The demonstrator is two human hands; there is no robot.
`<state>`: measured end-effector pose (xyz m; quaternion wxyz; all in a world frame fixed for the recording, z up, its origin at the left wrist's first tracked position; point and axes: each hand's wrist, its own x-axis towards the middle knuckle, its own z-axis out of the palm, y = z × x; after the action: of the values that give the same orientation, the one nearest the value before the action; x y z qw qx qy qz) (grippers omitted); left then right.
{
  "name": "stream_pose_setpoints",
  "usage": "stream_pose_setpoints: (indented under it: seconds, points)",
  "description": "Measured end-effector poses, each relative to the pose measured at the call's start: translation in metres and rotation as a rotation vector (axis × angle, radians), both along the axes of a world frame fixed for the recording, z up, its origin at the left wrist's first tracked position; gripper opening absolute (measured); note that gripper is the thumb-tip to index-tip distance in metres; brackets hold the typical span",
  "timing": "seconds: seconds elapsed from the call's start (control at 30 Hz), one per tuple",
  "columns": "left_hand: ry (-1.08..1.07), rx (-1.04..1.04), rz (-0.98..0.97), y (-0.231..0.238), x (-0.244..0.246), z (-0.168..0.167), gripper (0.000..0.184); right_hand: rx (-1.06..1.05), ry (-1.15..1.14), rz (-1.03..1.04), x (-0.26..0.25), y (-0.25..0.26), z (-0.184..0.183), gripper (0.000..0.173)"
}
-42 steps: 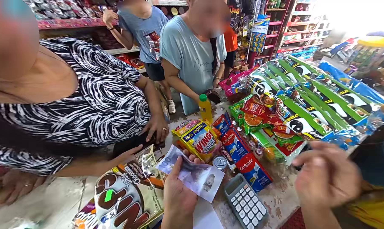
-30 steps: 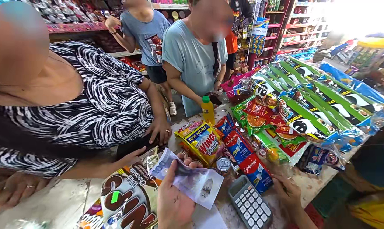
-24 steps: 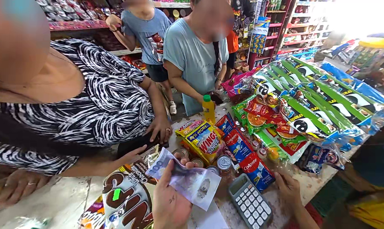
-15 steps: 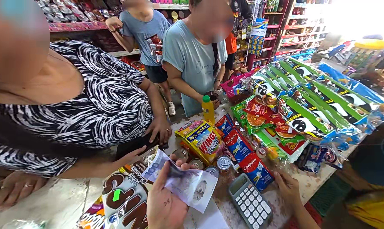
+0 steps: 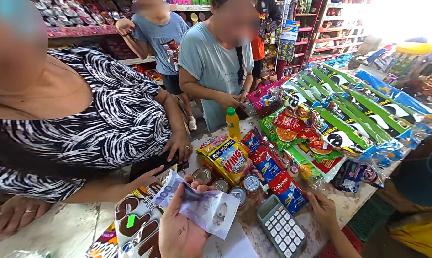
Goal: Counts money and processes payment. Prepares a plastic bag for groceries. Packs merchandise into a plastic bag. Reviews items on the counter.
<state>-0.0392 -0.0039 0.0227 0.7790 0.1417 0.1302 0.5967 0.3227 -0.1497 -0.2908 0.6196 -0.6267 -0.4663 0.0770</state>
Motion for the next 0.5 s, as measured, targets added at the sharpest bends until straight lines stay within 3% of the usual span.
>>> stream_pose_setpoints:
  seconds: [0.5]
  points:
    - [-0.007,-0.003,0.016,-0.0009,-0.0016,0.0035,0.05,-0.014,-0.002,-0.016,0.0009,0.0001,-0.0003,0.018]
